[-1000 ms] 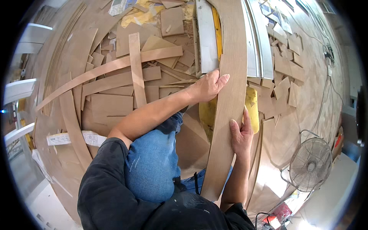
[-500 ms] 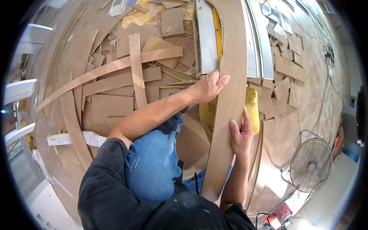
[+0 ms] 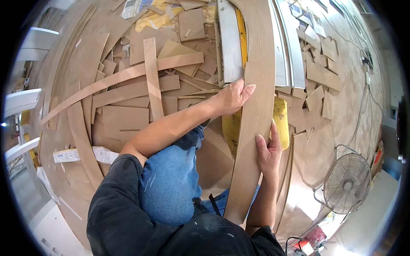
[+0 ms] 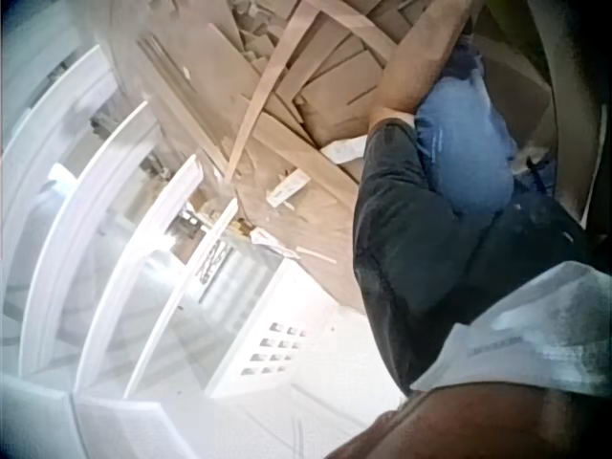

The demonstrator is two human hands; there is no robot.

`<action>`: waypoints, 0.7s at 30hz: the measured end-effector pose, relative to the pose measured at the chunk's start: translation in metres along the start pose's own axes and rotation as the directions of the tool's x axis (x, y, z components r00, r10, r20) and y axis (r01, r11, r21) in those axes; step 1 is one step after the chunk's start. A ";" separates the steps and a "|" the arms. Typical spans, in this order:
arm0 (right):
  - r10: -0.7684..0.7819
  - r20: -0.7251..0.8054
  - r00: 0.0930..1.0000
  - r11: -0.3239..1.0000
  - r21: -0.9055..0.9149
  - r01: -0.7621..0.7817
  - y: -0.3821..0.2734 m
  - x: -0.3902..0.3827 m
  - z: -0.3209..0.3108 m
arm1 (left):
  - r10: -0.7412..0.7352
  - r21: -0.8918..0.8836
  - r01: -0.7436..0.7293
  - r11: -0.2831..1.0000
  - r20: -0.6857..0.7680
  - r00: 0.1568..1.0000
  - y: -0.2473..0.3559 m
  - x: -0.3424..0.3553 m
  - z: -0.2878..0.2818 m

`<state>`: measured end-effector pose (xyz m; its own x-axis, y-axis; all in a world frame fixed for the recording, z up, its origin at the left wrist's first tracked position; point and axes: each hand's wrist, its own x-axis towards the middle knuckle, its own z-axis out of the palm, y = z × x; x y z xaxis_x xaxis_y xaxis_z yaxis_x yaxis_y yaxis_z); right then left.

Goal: The person positions and feeds a curved piece of wood into a table saw.

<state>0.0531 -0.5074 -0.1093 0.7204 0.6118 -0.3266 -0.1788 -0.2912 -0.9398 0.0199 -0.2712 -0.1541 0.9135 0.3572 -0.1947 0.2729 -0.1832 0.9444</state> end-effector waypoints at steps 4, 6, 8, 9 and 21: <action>-0.040 0.008 0.999 0.999 -0.015 0.040 0.002 0.003 0.000 | 0.039 -0.033 -0.041 0.999 -0.053 0.998 -0.015 0.003 0.006; -0.033 -0.005 0.999 0.999 -0.026 0.033 0.003 0.002 0.000 | 0.032 -0.019 -0.034 0.999 -0.073 0.997 -0.011 0.003 0.007; 0.028 -0.015 1.000 0.999 -0.023 -0.028 -0.003 0.001 0.001 | -0.005 0.031 0.008 0.999 -0.075 0.997 -0.006 0.001 0.004; -0.007 -0.024 1.000 1.000 -0.006 0.007 0.000 0.002 0.002 | 0.026 0.034 -0.024 0.999 -0.083 0.996 -0.005 0.001 0.004; 0.029 0.002 1.000 0.999 0.012 -0.029 0.004 0.000 0.000 | -0.056 0.074 0.054 0.996 0.026 0.998 -0.001 0.000 -0.001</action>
<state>0.0525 -0.5090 -0.1132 0.7134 0.6047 -0.3541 -0.2080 -0.2999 -0.9310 0.0195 -0.2696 -0.1546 0.9043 0.3430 -0.2540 0.3433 -0.2309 0.9104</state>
